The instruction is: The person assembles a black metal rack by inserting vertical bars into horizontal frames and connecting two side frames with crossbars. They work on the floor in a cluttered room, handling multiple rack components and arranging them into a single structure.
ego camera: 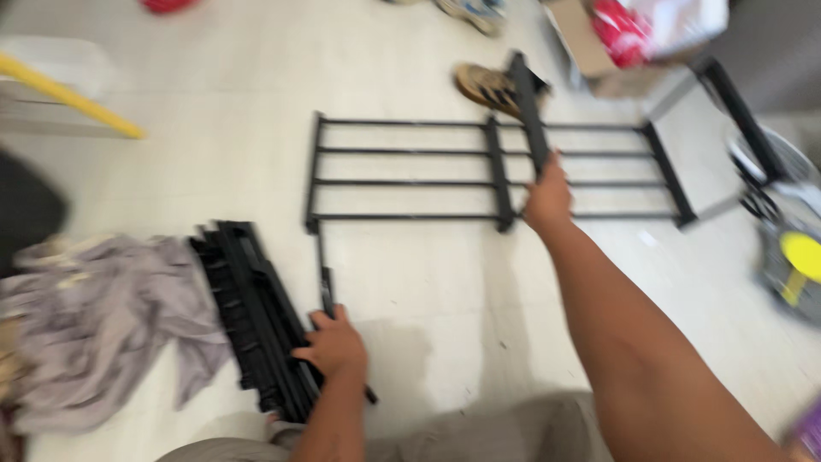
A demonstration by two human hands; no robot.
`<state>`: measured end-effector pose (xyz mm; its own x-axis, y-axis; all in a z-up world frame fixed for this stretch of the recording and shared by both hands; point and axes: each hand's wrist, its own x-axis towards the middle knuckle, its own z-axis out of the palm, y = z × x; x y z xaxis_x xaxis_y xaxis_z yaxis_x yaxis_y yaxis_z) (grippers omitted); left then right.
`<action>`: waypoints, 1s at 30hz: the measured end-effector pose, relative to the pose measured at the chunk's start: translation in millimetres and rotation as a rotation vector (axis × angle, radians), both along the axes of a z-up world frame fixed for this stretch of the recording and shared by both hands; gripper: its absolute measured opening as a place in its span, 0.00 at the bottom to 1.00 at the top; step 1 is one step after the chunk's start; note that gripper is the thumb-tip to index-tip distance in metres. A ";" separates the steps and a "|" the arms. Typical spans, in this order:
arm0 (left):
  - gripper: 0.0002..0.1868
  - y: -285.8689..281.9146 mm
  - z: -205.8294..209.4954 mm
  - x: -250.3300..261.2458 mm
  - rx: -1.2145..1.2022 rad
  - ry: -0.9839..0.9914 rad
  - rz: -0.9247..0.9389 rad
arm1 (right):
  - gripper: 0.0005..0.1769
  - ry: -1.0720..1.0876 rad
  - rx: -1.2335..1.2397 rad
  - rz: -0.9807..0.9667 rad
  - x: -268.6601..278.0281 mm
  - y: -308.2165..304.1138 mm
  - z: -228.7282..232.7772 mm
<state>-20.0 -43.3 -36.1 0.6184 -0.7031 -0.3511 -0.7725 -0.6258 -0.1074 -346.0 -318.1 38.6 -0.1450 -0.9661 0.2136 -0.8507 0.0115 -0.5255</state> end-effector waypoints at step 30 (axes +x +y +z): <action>0.26 2.7 15.7 9.8 -0.386 0.126 0.309 | 0.40 -0.009 0.135 0.045 -23.2 52.4 62.2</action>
